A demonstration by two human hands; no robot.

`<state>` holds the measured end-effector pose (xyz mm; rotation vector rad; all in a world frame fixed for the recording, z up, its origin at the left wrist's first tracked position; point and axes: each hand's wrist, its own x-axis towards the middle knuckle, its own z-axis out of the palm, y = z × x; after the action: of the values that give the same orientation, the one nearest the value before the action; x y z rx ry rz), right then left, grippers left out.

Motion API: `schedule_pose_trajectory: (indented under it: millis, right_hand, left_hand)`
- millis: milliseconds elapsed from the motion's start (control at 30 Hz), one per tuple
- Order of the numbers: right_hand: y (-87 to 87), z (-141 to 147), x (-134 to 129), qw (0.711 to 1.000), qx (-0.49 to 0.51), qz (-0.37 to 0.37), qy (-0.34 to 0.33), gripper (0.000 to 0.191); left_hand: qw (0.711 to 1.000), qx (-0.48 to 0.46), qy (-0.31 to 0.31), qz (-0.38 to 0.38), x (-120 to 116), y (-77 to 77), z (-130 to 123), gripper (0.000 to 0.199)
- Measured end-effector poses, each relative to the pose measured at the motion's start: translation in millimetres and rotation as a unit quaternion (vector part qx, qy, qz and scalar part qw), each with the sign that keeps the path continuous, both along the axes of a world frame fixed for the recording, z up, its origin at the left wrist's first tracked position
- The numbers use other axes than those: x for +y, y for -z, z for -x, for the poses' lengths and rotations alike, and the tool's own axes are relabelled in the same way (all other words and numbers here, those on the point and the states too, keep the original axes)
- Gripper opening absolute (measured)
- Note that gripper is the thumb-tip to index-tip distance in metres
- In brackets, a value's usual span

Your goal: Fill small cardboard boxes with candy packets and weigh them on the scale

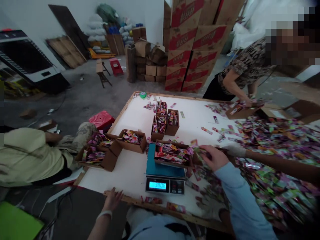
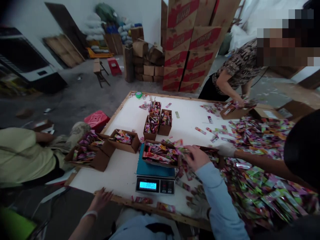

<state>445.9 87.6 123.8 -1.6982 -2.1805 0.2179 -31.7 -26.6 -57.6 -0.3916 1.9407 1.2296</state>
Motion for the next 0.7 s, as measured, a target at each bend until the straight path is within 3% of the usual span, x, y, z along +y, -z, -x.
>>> schedule_pose_trajectory:
  millis: [67, 133, 233, 333, 433, 500, 633, 700]
  right_hand:
    - [-40.6, 46, 13, 0.995, -0.055, 0.052, -0.062, 0.035]
    - [-64.0, 87, 26, 0.979, -0.127, 0.119, -0.106, 0.038]
    - [-72.9, 119, 39, 0.973, -0.154, 0.139, -0.105, 0.059]
    - [-68.2, 110, 42, 0.997, -0.06, 0.031, -0.032, 0.061]
    - [-55.6, 81, 40, 0.992, 0.076, -0.074, 0.062, 0.045]
    - [-37.4, 59, 37, 0.978, 0.127, -0.098, 0.13, 0.043]
    - [25.9, 17, 22, 0.956, 0.149, -0.064, 0.244, 0.051]
    - [61.3, -1, 11, 0.947, 0.167, -0.014, 0.274, 0.053]
  left_hand:
    - [0.998, -0.059, 0.004, -0.001, 2, 2.4, 2, 0.019]
    - [0.996, -0.092, -0.001, -0.002, 2, 4.1, 6, 0.018]
    - [0.996, -0.087, -0.001, 0.0, -4, 3.7, 15, 0.017]
    - [0.996, -0.082, 0.026, 0.006, -22, 1.5, 27, 0.013]
    - [0.996, -0.078, 0.048, 0.003, -49, 1.7, 39, 0.032]
    - [0.995, -0.081, 0.052, 0.014, -65, 3.6, 45, 0.044]
    - [0.993, -0.088, 0.062, 0.041, -82, 7.2, 48, 0.052]
    - [0.991, -0.07, 0.111, 0.036, -80, 6.0, 45, 0.051]
